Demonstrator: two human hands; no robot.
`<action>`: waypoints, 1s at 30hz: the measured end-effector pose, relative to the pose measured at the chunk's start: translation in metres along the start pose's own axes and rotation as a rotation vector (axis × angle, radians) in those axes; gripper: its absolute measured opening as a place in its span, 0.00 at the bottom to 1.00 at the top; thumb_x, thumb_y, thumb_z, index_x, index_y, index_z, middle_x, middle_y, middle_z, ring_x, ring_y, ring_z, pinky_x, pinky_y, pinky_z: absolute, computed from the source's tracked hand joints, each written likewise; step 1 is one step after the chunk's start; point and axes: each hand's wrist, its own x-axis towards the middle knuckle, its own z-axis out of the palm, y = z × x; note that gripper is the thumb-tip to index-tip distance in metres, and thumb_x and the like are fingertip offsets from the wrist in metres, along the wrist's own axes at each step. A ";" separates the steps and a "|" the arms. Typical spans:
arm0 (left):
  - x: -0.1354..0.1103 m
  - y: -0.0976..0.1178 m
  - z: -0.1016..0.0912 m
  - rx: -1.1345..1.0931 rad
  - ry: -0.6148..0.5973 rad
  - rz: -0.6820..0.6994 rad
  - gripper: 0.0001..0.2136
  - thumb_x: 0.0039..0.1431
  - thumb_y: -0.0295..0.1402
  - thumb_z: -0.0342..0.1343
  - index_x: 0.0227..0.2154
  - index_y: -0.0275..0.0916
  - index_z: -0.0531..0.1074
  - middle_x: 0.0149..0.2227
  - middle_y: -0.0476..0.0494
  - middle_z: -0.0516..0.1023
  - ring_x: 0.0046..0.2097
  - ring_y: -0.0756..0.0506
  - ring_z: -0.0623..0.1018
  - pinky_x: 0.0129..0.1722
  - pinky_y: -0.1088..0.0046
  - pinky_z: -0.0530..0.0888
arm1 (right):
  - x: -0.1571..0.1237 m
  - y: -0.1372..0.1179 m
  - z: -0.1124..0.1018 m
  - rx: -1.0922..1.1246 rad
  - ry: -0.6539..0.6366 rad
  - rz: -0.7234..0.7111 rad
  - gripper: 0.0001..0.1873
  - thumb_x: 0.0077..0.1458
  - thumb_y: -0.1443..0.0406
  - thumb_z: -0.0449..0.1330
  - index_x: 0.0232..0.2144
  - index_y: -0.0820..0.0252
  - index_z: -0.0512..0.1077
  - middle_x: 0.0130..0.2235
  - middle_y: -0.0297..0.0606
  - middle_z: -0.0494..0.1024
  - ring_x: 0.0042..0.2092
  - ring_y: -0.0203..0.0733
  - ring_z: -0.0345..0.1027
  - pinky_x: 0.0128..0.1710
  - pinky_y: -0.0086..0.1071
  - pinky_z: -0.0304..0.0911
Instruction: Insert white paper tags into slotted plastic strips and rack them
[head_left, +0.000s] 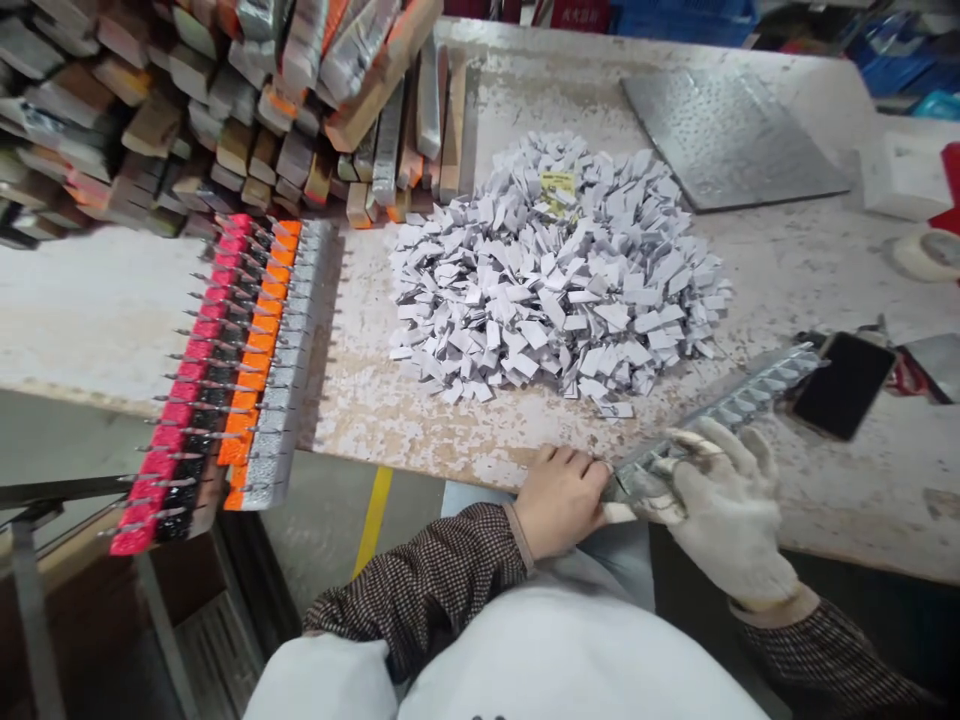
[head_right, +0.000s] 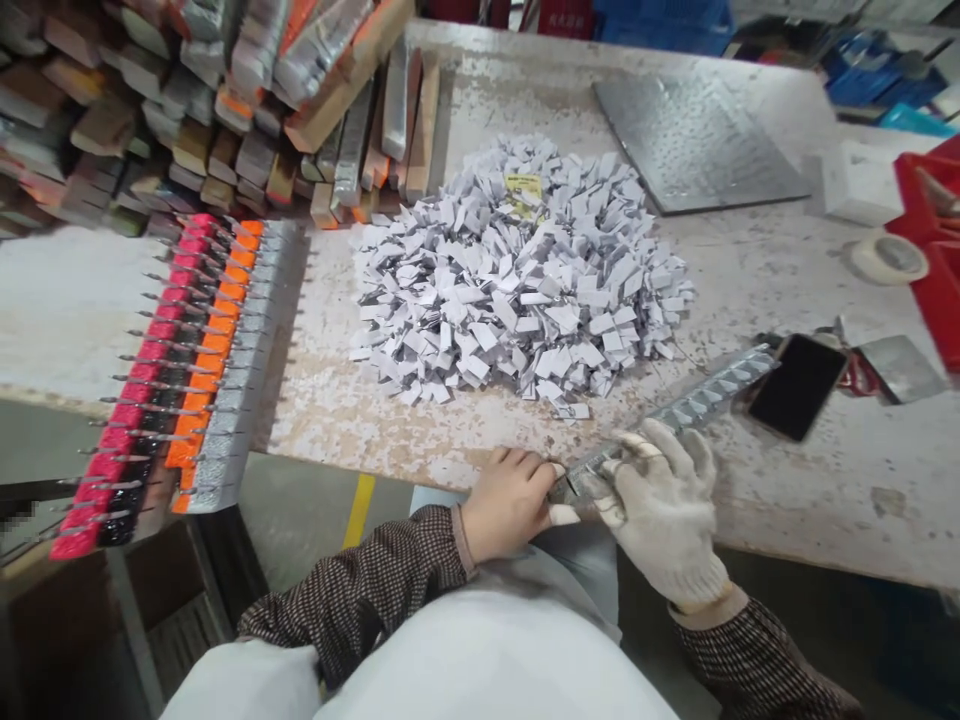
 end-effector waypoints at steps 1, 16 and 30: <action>0.009 -0.001 -0.008 0.016 0.012 0.009 0.17 0.78 0.47 0.59 0.52 0.35 0.76 0.47 0.36 0.83 0.51 0.35 0.80 0.52 0.56 0.71 | -0.001 0.002 -0.005 0.007 0.043 0.024 0.12 0.65 0.56 0.70 0.34 0.54 0.75 0.54 0.50 0.85 0.67 0.68 0.72 0.73 0.71 0.60; 0.105 -0.003 -0.051 0.271 -0.081 0.146 0.12 0.77 0.24 0.49 0.48 0.32 0.79 0.46 0.31 0.84 0.50 0.35 0.83 0.53 0.57 0.70 | -0.049 -0.009 -0.030 0.144 0.192 0.328 0.08 0.67 0.61 0.68 0.38 0.53 0.72 0.52 0.48 0.84 0.64 0.65 0.77 0.65 0.62 0.73; 0.007 0.004 -0.038 -0.708 0.375 0.369 0.13 0.78 0.43 0.57 0.44 0.38 0.78 0.48 0.33 0.85 0.50 0.40 0.83 0.55 0.60 0.79 | 0.000 -0.050 -0.027 0.971 -0.025 0.653 0.21 0.74 0.46 0.58 0.35 0.51 0.79 0.29 0.39 0.80 0.31 0.48 0.74 0.32 0.40 0.75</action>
